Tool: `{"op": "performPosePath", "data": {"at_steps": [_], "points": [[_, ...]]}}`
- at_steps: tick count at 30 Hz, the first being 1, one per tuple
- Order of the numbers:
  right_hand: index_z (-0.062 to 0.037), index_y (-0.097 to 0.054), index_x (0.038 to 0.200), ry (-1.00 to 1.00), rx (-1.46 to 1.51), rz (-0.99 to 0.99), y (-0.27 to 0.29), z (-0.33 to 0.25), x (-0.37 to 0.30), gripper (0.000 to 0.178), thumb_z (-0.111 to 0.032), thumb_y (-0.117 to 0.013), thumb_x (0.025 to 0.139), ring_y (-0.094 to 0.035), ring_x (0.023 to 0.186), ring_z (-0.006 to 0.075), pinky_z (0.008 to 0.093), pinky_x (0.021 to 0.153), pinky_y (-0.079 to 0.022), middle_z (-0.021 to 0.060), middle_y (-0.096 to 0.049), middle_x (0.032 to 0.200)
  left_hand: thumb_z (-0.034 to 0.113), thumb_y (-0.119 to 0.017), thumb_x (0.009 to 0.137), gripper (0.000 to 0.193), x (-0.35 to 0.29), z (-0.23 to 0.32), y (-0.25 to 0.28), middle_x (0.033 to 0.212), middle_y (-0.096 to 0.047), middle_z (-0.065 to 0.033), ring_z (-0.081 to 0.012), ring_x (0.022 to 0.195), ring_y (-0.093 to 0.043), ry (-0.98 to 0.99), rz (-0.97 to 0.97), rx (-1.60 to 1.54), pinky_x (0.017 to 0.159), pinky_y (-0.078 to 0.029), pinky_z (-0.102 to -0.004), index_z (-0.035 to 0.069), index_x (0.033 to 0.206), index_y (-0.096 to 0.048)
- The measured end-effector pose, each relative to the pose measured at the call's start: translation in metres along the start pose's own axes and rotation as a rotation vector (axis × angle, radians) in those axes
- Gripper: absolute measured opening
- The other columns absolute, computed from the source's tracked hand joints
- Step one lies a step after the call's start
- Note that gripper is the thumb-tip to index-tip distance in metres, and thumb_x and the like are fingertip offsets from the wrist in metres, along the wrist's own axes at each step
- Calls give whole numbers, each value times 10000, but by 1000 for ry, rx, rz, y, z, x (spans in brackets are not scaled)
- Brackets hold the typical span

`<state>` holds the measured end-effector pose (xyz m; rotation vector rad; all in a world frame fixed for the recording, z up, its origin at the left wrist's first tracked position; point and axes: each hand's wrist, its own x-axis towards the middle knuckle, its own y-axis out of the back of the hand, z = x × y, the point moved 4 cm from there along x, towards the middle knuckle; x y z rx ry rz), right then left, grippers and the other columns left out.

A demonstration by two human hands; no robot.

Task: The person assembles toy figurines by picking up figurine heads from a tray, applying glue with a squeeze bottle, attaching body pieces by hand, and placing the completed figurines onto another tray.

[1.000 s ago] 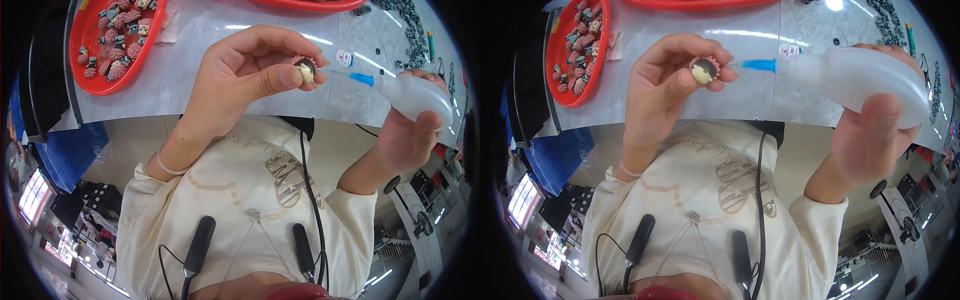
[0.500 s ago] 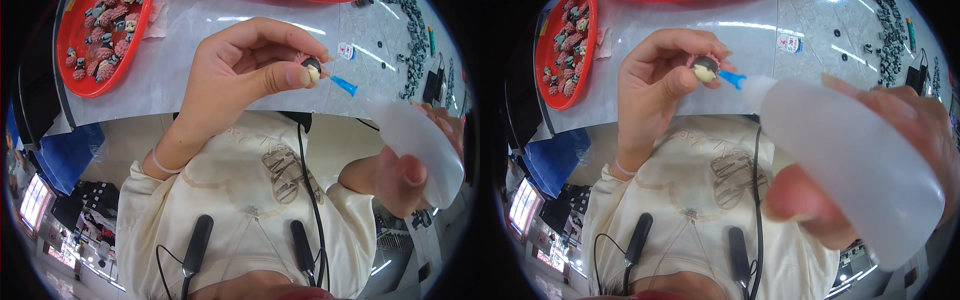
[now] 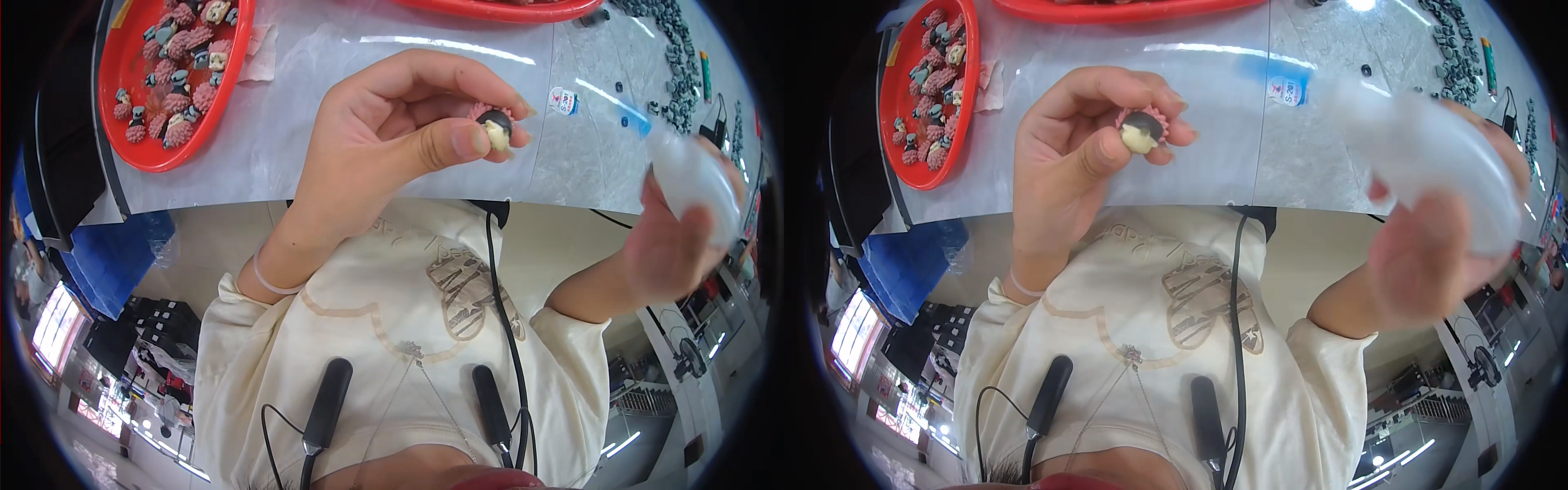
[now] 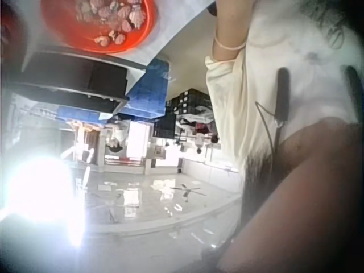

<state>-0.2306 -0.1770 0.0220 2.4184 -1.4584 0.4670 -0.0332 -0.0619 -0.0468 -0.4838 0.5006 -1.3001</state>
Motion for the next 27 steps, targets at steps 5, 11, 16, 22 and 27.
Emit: {"op": "performPosePath", "data": {"at_steps": [5, 11, 16, 22, 27], "points": [[48, -514, 1029, -134, -183, 138, -18, 24, 9, 394, 49, -687, 675, -574, 857, 165, 257, 758, -450, 128, -600, 970, 280, -677, 778, 394, 1, 0, -4, 968, -560, -159, -222, 837, -617, 50, 58, 9, 672, -502, -258, -11, 990, -516], [-1, -581, 991, -80, -362, -113, -37, 46, 15, 397, 42, -700, 615, -574, 852, 143, 235, 737, -443, 63, -607, 988, 276, -691, 765, 364, -4, 1, 0, 931, -552, -126, -189, 809, -603, 82, 96, 41, 632, -476, -233, 14, 947, -516], [-37, -594, 1011, -107, -546, -205, 20, 52, 64, 318, -3, -648, 700, -584, 840, 152, 255, 755, -455, 62, -608, 990, 250, -703, 755, 338, -3, 1, -1, 920, -555, -122, -186, 803, -600, 102, 83, 8, 639, -478, -245, 18, 926, -527], [-101, -590, 1078, -148, -854, -236, 77, 92, 147, 266, -125, -603, 813, -537, 818, 93, 203, 681, -413, 24, -571, 984, 91, -637, 801, 246, -1, 0, -3, 983, -566, -140, -206, 889, -593, 62, -51, -90, 751, -514, -292, -31, 988, -534], [-65, -603, 995, 81, -971, -418, 51, 105, 148, 202, -114, -606, 799, -461, 658, 78, 214, 595, -377, -13, -548, 871, 145, -663, 780, 269, -2, 1, -4, 956, -557, -127, -196, 855, -590, 83, 14, -77, 705, -503, -276, -11, 955, -532]]}}
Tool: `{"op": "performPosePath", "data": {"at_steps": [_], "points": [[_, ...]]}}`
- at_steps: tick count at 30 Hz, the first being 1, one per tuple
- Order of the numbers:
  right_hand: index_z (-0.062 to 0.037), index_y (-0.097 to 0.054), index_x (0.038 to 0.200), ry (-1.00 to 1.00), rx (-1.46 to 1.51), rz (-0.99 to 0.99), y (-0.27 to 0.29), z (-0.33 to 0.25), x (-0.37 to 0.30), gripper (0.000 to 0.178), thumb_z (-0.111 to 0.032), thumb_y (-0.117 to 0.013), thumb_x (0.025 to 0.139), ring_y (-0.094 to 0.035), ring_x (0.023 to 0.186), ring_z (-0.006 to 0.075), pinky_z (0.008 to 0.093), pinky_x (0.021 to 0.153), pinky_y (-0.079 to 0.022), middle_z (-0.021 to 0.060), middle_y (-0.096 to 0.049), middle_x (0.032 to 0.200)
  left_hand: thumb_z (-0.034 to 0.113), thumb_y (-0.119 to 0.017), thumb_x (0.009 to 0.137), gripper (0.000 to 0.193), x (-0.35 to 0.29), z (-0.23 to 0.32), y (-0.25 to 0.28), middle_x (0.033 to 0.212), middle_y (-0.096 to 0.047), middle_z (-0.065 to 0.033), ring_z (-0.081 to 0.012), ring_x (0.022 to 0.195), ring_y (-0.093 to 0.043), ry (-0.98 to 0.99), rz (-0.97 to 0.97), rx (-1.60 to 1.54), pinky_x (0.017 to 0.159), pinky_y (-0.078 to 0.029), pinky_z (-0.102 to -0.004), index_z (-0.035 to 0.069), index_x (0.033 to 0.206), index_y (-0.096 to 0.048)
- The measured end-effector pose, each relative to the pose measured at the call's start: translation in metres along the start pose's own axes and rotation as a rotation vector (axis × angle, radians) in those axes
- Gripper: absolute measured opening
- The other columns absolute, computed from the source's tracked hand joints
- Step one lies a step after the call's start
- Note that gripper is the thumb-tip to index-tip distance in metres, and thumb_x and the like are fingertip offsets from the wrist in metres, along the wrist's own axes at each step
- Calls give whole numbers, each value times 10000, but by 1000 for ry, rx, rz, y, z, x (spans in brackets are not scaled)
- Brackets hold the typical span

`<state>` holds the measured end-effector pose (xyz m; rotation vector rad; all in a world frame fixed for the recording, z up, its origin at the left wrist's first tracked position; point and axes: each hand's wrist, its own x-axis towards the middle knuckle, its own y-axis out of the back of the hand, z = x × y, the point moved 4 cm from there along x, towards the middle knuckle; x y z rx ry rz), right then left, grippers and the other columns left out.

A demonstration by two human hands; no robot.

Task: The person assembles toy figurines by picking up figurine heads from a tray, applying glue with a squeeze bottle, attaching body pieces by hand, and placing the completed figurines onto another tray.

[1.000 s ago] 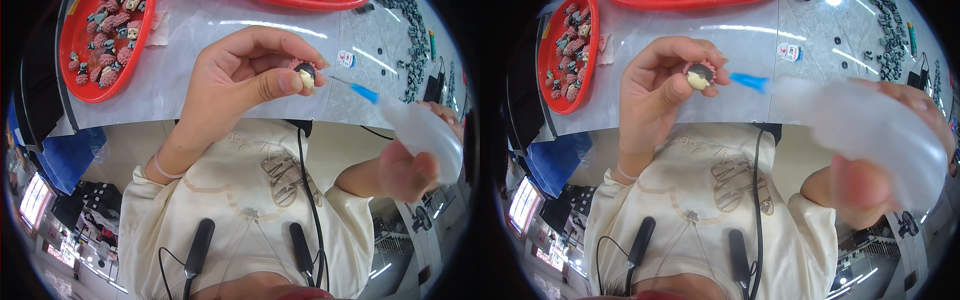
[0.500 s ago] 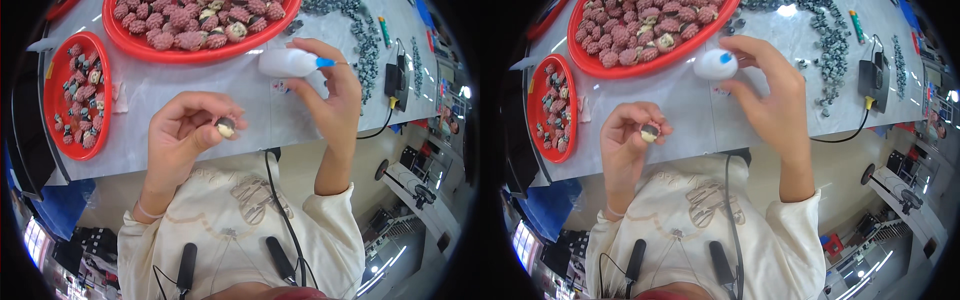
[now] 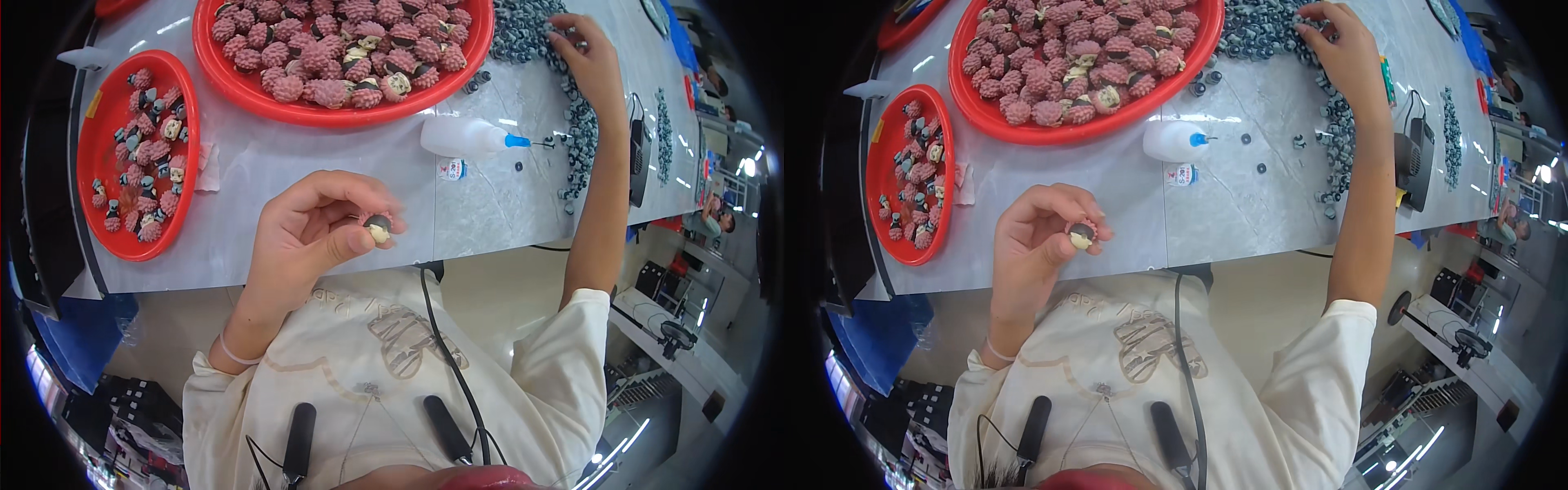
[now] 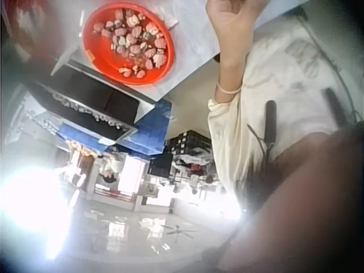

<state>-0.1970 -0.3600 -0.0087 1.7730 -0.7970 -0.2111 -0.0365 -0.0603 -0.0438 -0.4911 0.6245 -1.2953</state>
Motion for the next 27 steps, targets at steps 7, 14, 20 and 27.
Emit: {"op": "performPosePath", "data": {"at_steps": [7, 14, 20, 27], "points": [[-7, -611, 859, -42, 62, 124, 18, -23, -27, 145, -93, -640, 746, -534, 713, 99, 222, 672, -424, 24, -615, 902, 192, -691, 763, 292, 1, 1, -3, 935, -547, -120, -190, 823, -593, 34, 7, 39, 654, -504, -255, 7, 924, -533], [20, -517, 783, -135, 665, 400, 38, -59, -64, 162, 111, -617, 693, -590, 751, 151, 223, 658, -472, 164, -623, 871, 177, -688, 765, 282, 2, 1, -1, 939, -545, -124, -193, 828, -594, -1, -1, 44, 655, -514, -252, 4, 926, -534], [36, -548, 848, -225, 710, 508, 29, -85, -97, 173, 118, -598, 705, -603, 683, 187, 243, 621, -478, 187, -626, 844, 33, -621, 796, 237, 1, 0, 3, 1031, -555, -134, -204, 911, -576, -44, -123, 28, 794, -504, -306, -39, 1005, -535], [48, -548, 1018, -282, 1218, 230, -5, -92, -124, 272, -118, -608, 810, -608, 702, 222, 275, 622, -478, 172, -617, 846, 173, -678, 775, 282, -1, -1, 1, 963, -549, -135, -195, 845, -598, -43, -32, 65, 663, -511, -243, -1, 942, -531]]}}
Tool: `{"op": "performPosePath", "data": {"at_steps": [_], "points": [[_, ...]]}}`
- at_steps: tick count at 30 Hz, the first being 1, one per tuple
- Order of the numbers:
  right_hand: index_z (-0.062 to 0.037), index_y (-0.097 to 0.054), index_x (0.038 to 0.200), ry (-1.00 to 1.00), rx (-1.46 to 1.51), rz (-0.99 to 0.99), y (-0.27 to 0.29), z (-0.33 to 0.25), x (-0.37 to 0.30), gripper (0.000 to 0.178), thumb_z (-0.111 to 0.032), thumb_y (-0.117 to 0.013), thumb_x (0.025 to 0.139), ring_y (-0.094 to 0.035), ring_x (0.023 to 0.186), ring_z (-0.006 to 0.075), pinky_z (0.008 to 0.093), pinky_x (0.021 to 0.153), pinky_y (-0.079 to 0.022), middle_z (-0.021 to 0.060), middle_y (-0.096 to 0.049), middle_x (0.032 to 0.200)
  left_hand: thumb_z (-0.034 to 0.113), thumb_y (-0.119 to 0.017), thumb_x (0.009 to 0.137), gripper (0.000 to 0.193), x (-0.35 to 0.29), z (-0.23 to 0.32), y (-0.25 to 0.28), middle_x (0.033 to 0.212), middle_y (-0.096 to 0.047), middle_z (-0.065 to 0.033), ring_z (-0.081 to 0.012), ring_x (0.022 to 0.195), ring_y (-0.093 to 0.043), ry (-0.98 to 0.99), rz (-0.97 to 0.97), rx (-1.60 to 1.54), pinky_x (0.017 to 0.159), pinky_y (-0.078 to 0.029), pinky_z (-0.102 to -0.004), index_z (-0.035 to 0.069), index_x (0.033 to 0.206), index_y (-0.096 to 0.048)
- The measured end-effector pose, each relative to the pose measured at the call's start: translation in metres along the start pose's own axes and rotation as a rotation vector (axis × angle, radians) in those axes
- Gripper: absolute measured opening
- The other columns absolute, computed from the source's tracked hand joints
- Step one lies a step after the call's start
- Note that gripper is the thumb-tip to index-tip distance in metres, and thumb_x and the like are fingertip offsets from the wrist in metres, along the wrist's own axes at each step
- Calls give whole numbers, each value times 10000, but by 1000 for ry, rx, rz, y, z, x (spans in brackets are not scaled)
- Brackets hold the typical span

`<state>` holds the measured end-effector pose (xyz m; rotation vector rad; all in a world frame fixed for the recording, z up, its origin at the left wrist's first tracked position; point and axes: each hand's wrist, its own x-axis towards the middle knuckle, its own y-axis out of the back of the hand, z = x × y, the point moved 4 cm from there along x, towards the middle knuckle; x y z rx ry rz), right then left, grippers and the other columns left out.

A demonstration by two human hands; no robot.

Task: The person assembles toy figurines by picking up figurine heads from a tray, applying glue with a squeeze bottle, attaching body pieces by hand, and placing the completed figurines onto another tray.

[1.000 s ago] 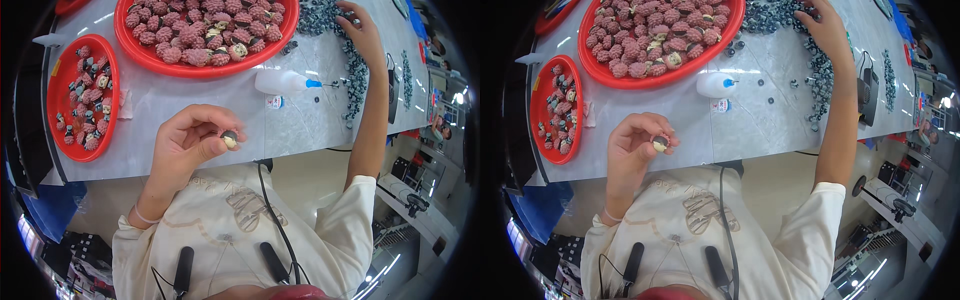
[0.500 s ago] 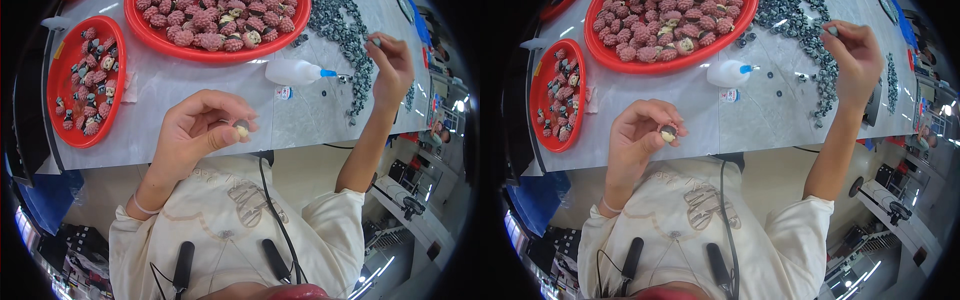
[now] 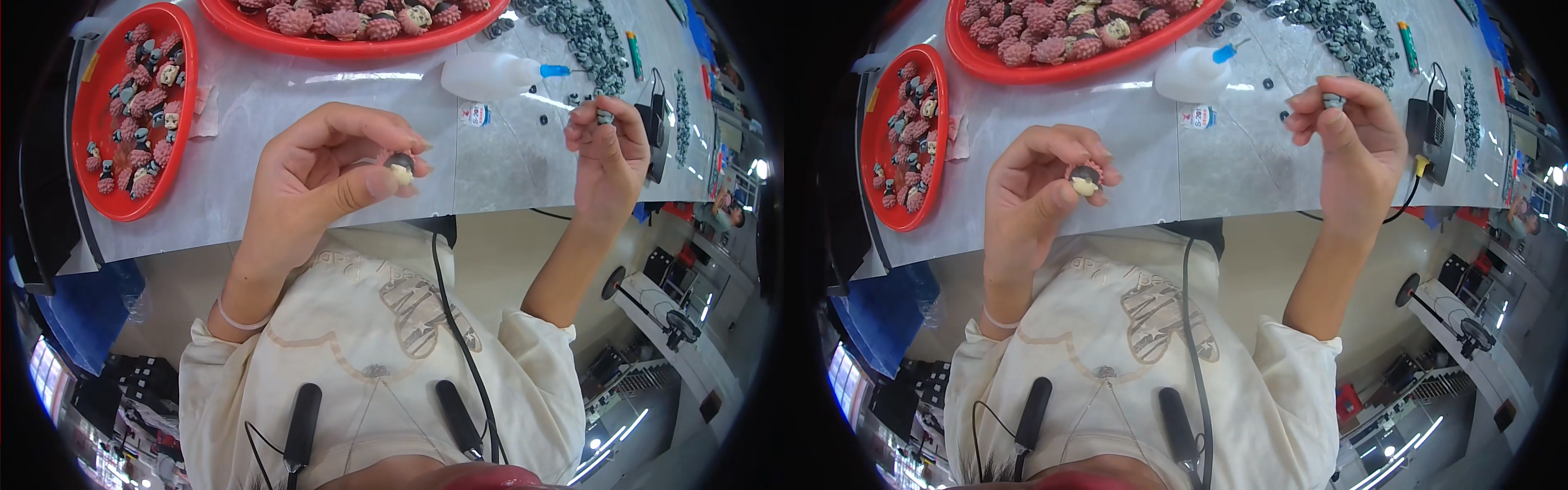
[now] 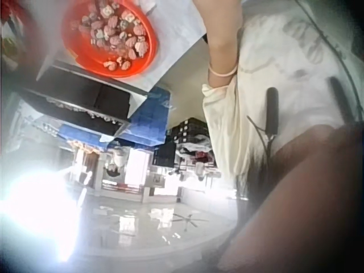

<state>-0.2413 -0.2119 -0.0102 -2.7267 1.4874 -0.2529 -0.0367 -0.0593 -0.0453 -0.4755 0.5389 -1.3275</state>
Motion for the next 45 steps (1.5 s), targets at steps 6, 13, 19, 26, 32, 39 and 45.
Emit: {"op": "performPosePath", "data": {"at_steps": [6, 13, 19, 26, 32, 39, 45], "points": [[28, -524, 977, -80, 229, -10, -26, 2, -18, 212, -67, -600, 804, -622, 757, 259, 292, 648, -500, 218, -600, 918, 192, -672, 782, 297, 1, 1, 0, 966, -550, -136, -198, 844, -598, -2, -24, 17, 670, -502, -246, 4, 959, -526], [-9, -539, 975, -131, 363, -55, -41, 15, -27, 233, -35, -628, 761, -576, 793, 216, 270, 629, -448, 205, -591, 994, 218, -675, 779, 316, 1, 1, -1, 968, -554, -143, -199, 840, -602, -44, -57, 7, 676, -500, -246, 4, 961, -529], [13, -578, 979, -111, 309, -73, -51, 12, -27, 232, -21, -615, 752, -575, 774, 187, 261, 625, -448, 200, -591, 995, 238, -678, 775, 349, -2, 0, 2, 984, -563, -158, -204, 831, -615, -28, -20, -11, 677, -505, -252, -9, 983, -546], [90, -563, 974, -294, 267, -24, -70, 9, -27, 248, -8, -599, 750, -615, 732, 191, 270, 624, -520, 213, -575, 986, 249, -680, 771, 380, -3, 1, 3, 974, -575, -155, -209, 828, -621, -7, 2, -8, 688, -514, -262, -17, 1005, -545], [62, -556, 951, -112, 137, -121, -94, 2, -19, 225, 0, -613, 742, -598, 743, 211, 265, 622, -525, 195, -566, 943, 253, -688, 763, 414, -1, 2, 2, 955, -593, -139, -204, 818, -628, 0, -2, -20, 684, -520, -267, -31, 1022, -535], [44, -544, 906, 193, -200, -204, -110, -11, -18, 244, 35, -670, 697, -602, 773, 242, 273, 597, -532, 211, -568, 893, 268, -697, 754, 430, -2, 3, 6, 960, -597, -117, -152, 812, -606, -12, 31, -40, 670, -527, -253, -30, 1018, -536], [45, -542, 864, 271, -271, -213, -111, -7, -18, 262, 5, -713, 670, -609, 791, 260, 280, 599, -532, 208, -584, 851, 273, -704, 742, 414, -2, 1, 3, 895, -590, -97, -137, 782, -597, -5, 24, -84, 640, -528, -239, -27, 979, -545]]}}
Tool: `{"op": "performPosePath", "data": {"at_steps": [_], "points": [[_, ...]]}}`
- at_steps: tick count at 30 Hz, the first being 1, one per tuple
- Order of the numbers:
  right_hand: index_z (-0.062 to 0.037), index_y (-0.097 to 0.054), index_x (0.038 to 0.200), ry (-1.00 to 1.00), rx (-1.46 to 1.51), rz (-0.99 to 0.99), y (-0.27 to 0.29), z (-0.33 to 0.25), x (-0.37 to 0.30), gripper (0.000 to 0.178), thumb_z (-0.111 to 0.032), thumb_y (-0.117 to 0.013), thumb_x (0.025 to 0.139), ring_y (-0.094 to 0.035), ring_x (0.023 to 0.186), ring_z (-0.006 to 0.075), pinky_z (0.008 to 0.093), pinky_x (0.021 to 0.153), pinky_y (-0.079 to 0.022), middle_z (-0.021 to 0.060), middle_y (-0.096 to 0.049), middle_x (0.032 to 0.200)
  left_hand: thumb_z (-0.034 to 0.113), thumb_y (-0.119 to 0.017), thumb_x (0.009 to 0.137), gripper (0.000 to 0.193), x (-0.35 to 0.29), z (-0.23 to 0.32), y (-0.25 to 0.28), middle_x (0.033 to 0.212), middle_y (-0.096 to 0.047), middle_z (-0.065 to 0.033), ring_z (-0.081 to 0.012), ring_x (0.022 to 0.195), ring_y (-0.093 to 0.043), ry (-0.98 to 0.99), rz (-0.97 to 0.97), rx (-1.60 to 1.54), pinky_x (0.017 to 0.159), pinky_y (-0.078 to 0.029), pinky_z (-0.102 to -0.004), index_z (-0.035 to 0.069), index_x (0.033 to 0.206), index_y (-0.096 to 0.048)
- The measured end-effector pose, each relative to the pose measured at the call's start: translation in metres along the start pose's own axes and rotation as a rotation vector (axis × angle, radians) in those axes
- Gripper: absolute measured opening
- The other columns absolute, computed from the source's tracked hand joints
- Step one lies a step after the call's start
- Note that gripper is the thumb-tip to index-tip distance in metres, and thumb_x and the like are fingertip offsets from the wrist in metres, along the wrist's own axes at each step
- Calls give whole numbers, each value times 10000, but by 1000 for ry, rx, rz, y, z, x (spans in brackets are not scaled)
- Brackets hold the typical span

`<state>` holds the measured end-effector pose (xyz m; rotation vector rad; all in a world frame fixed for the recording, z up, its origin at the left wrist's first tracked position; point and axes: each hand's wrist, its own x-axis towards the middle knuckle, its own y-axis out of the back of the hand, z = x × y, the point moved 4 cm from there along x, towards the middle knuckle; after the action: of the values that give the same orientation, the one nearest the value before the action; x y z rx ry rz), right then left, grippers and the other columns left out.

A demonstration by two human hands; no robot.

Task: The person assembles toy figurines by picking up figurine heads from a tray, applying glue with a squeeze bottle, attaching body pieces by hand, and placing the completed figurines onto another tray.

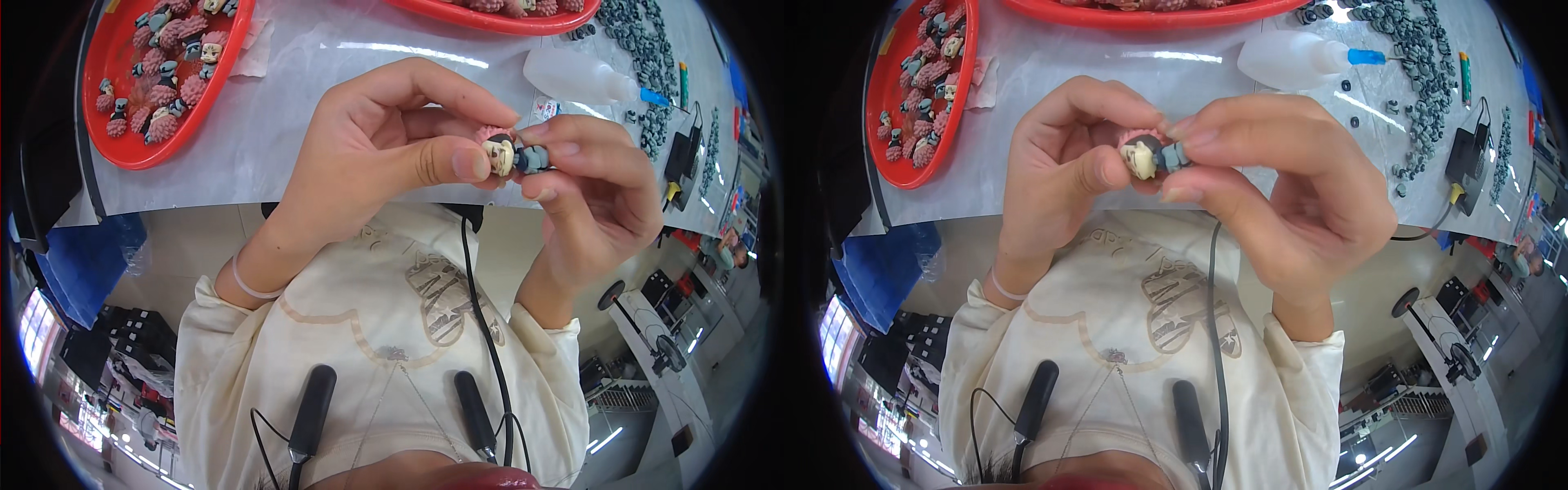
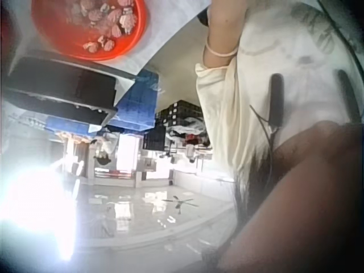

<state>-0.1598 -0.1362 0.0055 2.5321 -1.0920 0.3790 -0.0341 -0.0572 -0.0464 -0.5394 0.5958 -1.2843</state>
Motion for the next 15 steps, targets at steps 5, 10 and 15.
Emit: {"op": "performPosePath", "data": {"at_steps": [5, 10, 15], "points": [[53, -560, 806, 109, -169, 4, -6, -9, 0, 218, -8, -715, 666, -628, 709, 254, 269, 586, -525, 203, -596, 805, 244, -726, 710, 397, -1, -1, 1, 823, -574, -74, -130, 739, -592, 25, 14, -18, 607, -529, -217, -25, 947, -555], [59, -569, 767, 138, -279, -36, -7, -20, 4, 178, 35, -707, 657, -635, 656, 247, 259, 569, -522, 205, -592, 765, 192, -749, 672, 366, 0, -1, 1, 802, -568, -70, -129, 732, -592, 36, 6, -5, 619, -556, -231, -28, 906, -573], [63, -574, 771, 94, -236, -16, -11, -17, 2, 174, 40, -704, 658, -636, 664, 242, 255, 557, -522, 201, -590, 751, 166, -737, 690, 335, -1, 0, 3, 814, -573, -72, -135, 740, -593, 9, 8, 4, 640, -556, -240, -32, 908, -579]]}}
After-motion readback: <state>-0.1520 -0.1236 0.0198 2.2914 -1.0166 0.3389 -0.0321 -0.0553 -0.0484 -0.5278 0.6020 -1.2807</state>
